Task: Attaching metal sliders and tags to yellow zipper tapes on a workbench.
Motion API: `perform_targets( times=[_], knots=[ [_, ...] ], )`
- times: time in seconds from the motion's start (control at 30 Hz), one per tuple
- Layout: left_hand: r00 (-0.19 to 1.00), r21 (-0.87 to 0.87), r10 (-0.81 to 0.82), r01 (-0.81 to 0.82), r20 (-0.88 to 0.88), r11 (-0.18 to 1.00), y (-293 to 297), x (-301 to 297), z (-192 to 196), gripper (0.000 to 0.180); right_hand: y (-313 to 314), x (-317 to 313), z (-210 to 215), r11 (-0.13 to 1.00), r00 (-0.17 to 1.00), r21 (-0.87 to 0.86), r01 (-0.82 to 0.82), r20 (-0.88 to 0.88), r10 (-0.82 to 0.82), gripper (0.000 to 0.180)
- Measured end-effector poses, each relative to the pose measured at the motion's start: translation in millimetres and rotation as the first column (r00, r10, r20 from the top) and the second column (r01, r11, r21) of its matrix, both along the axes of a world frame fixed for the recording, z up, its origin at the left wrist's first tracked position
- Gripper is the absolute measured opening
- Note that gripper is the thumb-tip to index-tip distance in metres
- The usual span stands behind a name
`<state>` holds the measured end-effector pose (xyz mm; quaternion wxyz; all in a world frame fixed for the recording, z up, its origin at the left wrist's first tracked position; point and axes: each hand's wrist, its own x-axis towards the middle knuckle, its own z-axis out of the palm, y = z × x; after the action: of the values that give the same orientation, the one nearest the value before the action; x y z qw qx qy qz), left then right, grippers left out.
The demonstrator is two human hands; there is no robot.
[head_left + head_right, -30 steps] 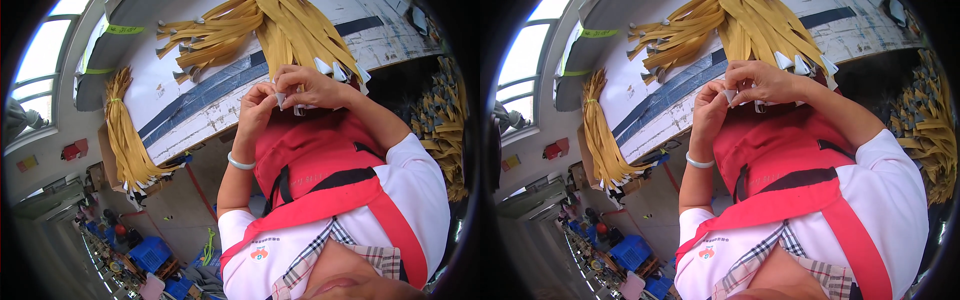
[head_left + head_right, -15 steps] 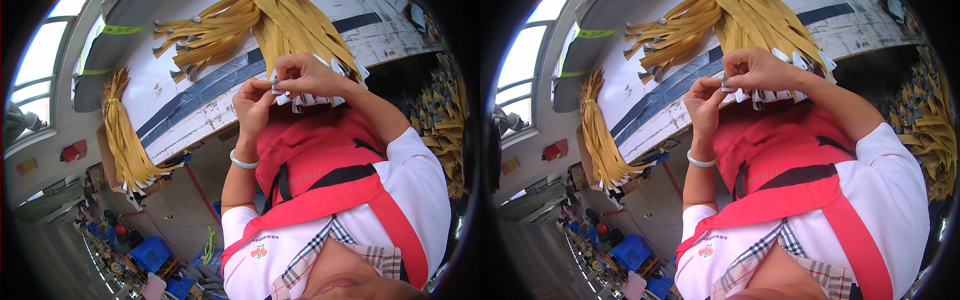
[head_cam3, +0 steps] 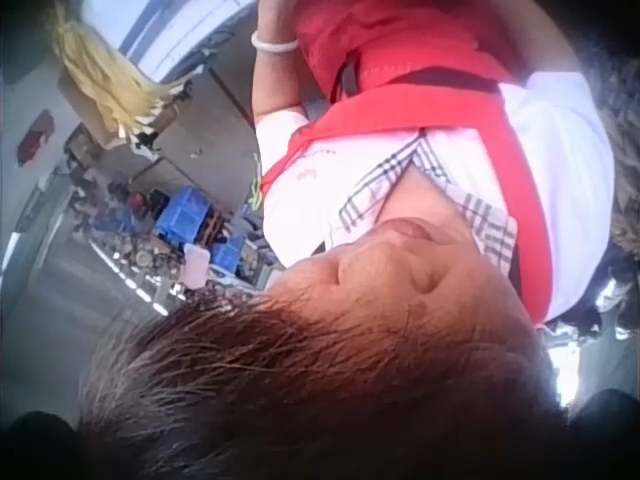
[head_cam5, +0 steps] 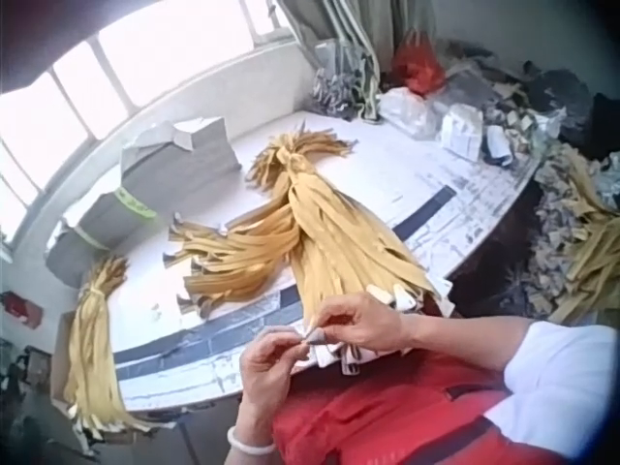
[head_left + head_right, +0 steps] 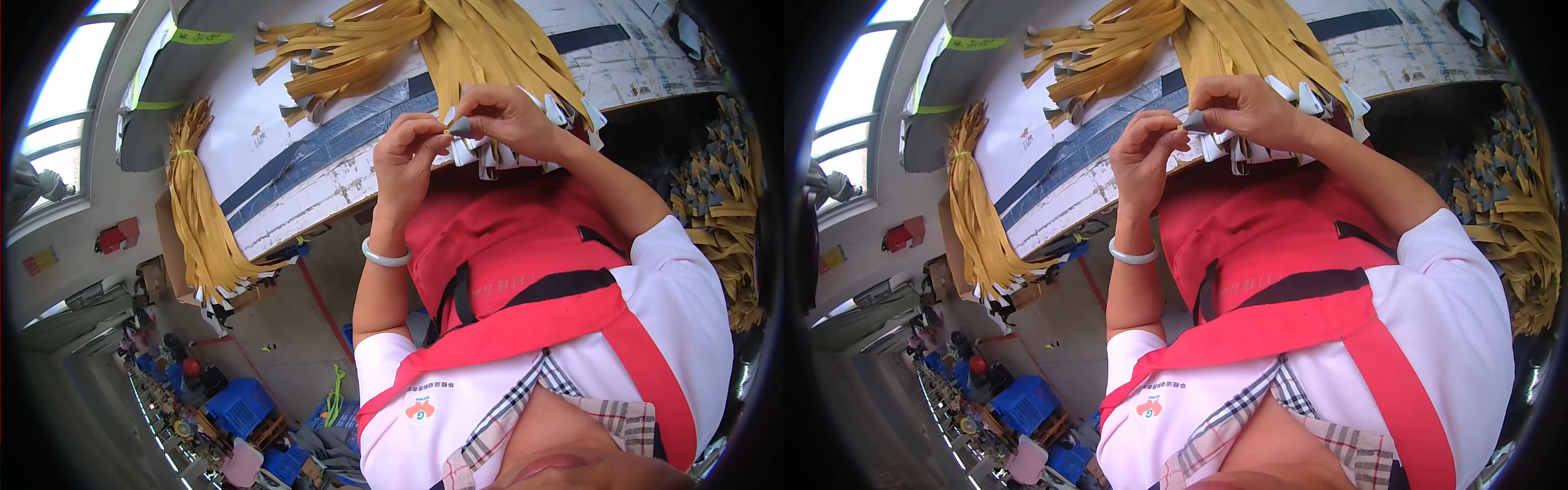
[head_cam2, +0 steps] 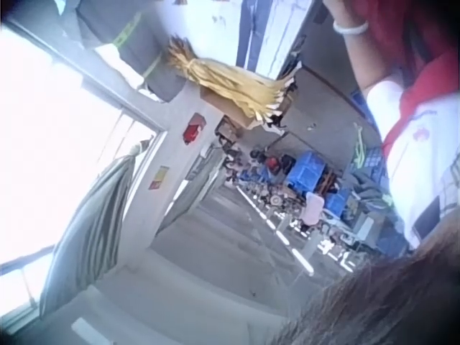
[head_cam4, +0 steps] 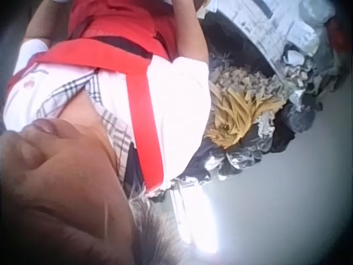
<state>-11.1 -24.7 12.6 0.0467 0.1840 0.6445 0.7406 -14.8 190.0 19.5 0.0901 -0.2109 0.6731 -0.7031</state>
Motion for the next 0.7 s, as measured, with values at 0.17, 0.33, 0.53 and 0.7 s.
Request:
perform_targets(
  times=[0.17,0.33,0.53,0.7],
  knots=[
    [0.944,-0.337,-0.003,-0.116,-0.331,0.934,1,3,-3,0.01,5,1,2,0.998,0.937,0.04,-0.055,0.348,0.037,0.02],
    [0.916,-0.352,0.072,-0.223,-0.394,0.909,4,15,-5,0.017,11,4,-5,0.996,0.965,0.09,0.024,0.258,-0.046,0.023],
    [0.591,0.059,0.79,-0.793,-0.163,0.606,-101,-47,22,0.012,72,-8,-3,0.922,0.932,0.226,0.315,0.113,-0.346,0.022],
    [0.856,-0.334,0.371,-0.489,-0.36,0.806,-57,-23,-13,0.005,43,6,-4,0.862,0.983,0.476,0.175,-0.038,-0.179,0.016]
  ],
)
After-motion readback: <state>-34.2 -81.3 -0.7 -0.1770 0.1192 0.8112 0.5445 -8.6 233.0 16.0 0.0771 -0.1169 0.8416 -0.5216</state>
